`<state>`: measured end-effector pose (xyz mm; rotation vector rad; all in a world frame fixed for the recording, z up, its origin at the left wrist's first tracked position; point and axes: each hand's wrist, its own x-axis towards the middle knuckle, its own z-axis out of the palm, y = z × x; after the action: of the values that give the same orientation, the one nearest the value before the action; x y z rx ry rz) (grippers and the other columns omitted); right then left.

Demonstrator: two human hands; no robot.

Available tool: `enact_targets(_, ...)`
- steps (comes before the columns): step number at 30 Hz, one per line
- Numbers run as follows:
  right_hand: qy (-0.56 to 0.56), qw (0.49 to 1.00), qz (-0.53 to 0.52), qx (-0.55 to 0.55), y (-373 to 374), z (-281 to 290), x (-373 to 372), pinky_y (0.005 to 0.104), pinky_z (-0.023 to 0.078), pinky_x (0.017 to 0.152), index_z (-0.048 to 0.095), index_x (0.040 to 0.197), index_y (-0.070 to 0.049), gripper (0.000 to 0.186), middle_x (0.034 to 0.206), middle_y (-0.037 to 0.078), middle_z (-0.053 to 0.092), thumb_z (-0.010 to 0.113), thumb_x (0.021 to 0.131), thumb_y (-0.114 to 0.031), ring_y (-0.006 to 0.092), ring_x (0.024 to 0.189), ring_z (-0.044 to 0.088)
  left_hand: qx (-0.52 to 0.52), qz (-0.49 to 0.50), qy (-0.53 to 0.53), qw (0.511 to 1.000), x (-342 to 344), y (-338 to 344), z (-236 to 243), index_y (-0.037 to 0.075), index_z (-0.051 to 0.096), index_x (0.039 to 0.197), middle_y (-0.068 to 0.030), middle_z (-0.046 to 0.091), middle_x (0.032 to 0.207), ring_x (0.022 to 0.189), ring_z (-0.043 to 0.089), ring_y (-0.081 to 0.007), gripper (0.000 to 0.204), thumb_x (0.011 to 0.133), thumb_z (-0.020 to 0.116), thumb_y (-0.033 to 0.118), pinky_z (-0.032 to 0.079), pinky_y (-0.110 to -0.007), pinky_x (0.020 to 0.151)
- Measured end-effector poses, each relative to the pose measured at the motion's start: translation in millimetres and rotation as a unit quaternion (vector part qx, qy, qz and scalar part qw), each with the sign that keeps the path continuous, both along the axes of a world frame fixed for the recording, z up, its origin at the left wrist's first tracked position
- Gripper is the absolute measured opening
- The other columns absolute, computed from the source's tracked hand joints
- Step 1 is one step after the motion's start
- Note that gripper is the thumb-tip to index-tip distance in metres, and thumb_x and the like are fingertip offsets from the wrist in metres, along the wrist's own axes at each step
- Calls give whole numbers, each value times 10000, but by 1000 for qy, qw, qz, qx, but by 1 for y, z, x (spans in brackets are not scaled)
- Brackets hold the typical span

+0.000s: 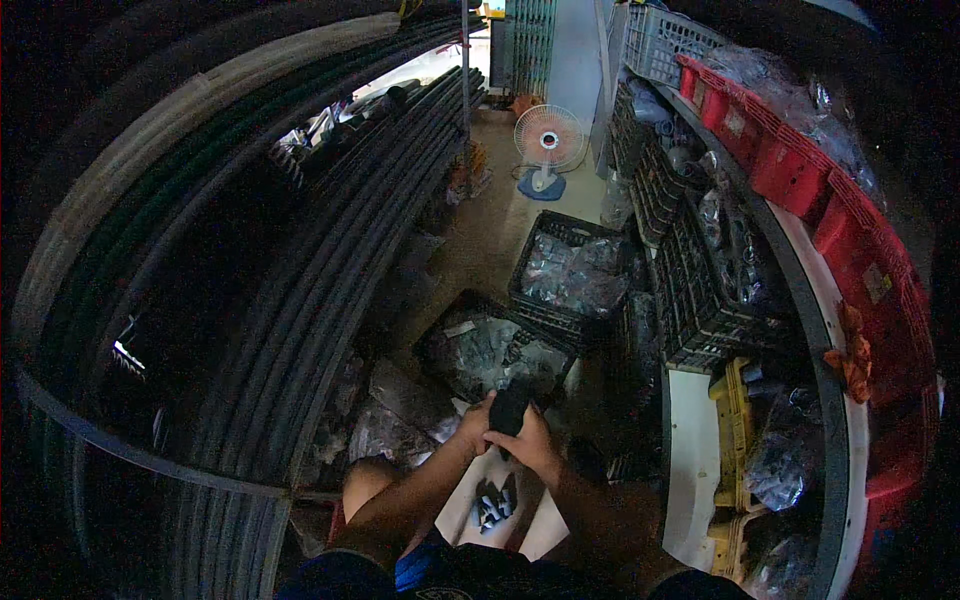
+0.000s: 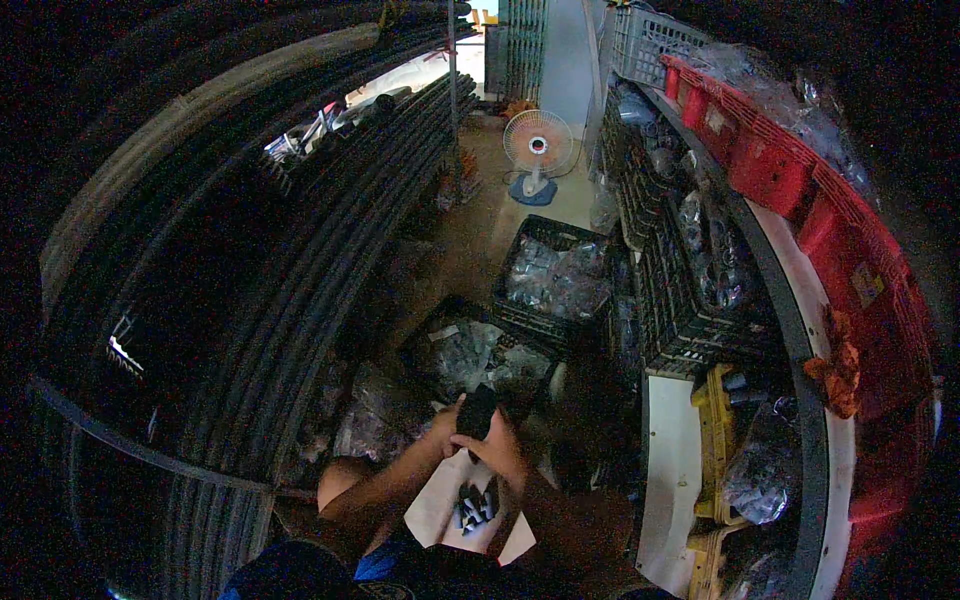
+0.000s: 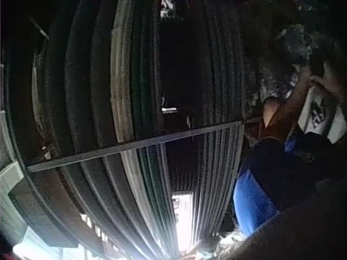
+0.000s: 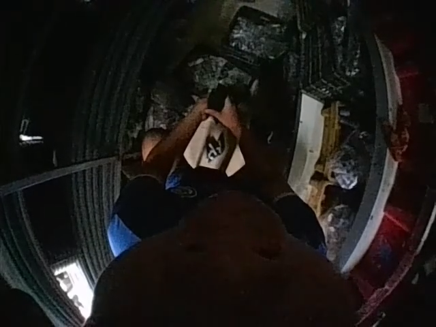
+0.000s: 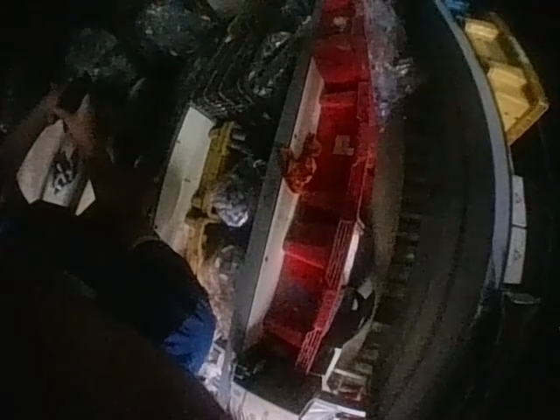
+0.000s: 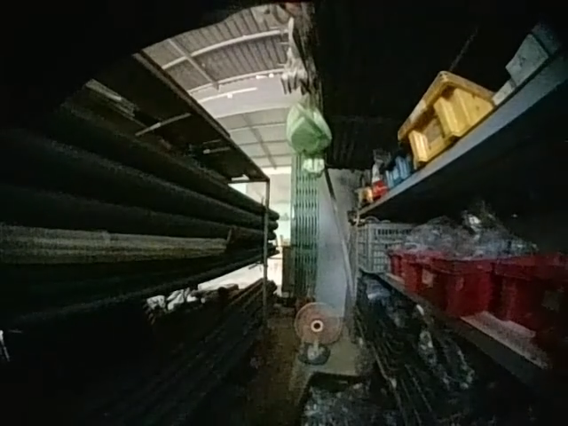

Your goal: Inspecting and sorting plumbing valves and fittings from plastic bags.

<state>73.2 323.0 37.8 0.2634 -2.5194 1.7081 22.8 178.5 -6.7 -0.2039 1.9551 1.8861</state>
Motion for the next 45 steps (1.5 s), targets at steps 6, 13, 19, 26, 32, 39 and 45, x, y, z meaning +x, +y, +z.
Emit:
enact_targets(6,-37,986,-150,-59,-11,1,5,386,499,850,545,1151,58,564,1035,185,667,760,825,-350,322,975,647,141,29,-22,989,12,17,7,-10,614,1176,-69,650,1072,955,580,-158,468,1021,462,405,452,-296,873)
enact_targets(13,-66,975,-175,-123,-19,-1,0,378,443,947,524,1233,52,476,1175,184,607,680,894,-243,285,1088,580,-74,74,132,986,9,25,-8,-1,408,1410,-135,509,1369,1200,508,-203,551,1041,389,407,379,-308,1016)
enact_targets(19,66,990,-92,-84,-12,-11,-2,389,484,889,517,1216,31,480,1136,175,631,705,870,-243,287,1007,628,282,49,-100,953,2,22,-18,23,296,1437,-155,482,1362,1251,452,-220,499,1058,352,344,312,-334,1090)
enact_targets(26,-78,957,-231,-154,-17,8,-1,399,438,948,519,1234,62,494,1163,204,601,630,917,-300,306,1061,579,98,-53,112,987,15,27,16,20,377,1273,-115,487,1201,1161,446,-204,366,1055,365,314,345,-342,1015)
enact_targets(32,-295,890,-227,-263,-3,5,-13,387,399,989,491,1312,90,668,1311,187,536,578,928,-450,279,1140,532,-167,-83,419,889,-3,16,22,33,496,1173,-147,523,1131,983,541,-225,350,956,605,285,450,-351,834)
enact_targets(39,-73,955,-194,-211,38,-28,-33,360,423,957,572,1267,-1,568,1307,119,549,681,873,-395,249,1145,526,202,49,-1,978,-25,-22,34,-4,579,1061,-112,651,927,895,671,-217,237,888,689,116,580,-329,773)
enact_targets(45,-78,992,3,-102,27,-13,-12,399,413,995,498,1288,26,611,1249,135,579,750,845,-312,257,1143,541,71,-127,-28,989,-12,-20,43,-30,568,1235,-136,672,998,805,686,-202,395,923,654,197,580,-312,703)
